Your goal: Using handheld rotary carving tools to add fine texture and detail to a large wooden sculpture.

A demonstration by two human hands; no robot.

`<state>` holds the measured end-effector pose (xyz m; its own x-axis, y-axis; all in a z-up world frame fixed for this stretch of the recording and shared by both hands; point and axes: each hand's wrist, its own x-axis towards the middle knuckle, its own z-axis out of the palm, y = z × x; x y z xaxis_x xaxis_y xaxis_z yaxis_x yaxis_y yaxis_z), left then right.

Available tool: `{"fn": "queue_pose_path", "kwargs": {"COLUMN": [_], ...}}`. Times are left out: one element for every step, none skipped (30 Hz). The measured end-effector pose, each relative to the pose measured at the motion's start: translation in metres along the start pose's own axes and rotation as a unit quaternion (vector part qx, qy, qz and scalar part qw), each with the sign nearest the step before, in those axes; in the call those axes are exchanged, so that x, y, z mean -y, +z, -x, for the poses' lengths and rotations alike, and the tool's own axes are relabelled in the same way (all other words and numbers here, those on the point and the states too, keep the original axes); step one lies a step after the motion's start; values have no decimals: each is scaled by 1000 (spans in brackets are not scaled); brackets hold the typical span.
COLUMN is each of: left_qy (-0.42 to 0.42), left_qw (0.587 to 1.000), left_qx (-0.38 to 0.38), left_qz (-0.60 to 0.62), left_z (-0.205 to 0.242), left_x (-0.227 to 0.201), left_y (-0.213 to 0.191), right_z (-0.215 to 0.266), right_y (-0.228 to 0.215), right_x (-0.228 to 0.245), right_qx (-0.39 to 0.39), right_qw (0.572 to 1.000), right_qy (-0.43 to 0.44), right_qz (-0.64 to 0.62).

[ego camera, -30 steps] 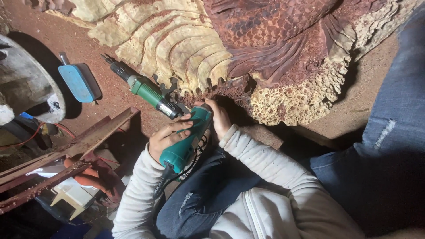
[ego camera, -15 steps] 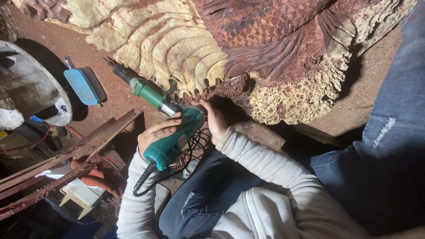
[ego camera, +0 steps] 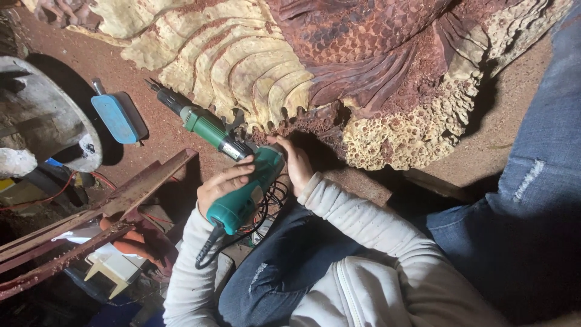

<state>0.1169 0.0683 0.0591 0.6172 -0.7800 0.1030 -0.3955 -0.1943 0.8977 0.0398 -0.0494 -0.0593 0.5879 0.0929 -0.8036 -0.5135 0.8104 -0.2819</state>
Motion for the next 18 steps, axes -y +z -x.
{"fn": "queue_pose_path", "kwargs": {"left_qy": [-1,6,12,14,5,-4,-4,-5,-7,-9,-7,-3,-3,0,4,7,12,12], "left_qw": [1000,1000,1000,1000,1000,1000,1000,1000,1000,1000,999,999,999,1000,1000,1000,1000,1000], "left_qx": [0,4,8,9,10,11,12,12,12,12,13,13,14,11,9,9,5,1], "left_qz": [1,4,6,5,-13,-29,-29,-28,-27,-26,-28,-31,-32,-29,-25,-27,-27,-25], "left_z": [1,3,4,-3,-11,-19,-22,-24,-26,-28,-30,-34,-34,-33,-32,-29,-27,-22], "left_x": [3,5,6,0,-6,-12,-12,-13,-14,-15,-17,-18,-17,-17,-17,-17,-16,-17], "left_y": [-1,-2,-4,-2,-1,1,1,2,3,4,5,6,6,7,7,7,8,9], "right_z": [-1,-1,0,-2,-4,-5,-4,-3,-1,-2,-3,-5,-6,-7,-7,-5,-4,0], "right_y": [0,0,0,1,1,0,1,1,1,0,0,-1,-2,-3,-3,-2,-1,-1], "right_x": [2,4,5,3,1,-1,1,2,2,0,-2,-2,-3,-4,-6,-5,-4,-6], "right_qx": [-1,6,13,14,18,20,20,19,19,18,19,21,21,28,35,36,40,42], "right_qw": [1000,1000,999,999,999,999,999,1000,1000,1000,1000,1000,1000,999,998,998,997,996], "right_qy": [1,-15,-31,-32,-29,-24,-24,-20,-15,-13,-11,-11,-11,-26,-40,-43,-58,-68], "right_qz": [0,3,7,7,9,10,9,2,-5,-5,-3,-1,-2,9,19,20,26,33]}}
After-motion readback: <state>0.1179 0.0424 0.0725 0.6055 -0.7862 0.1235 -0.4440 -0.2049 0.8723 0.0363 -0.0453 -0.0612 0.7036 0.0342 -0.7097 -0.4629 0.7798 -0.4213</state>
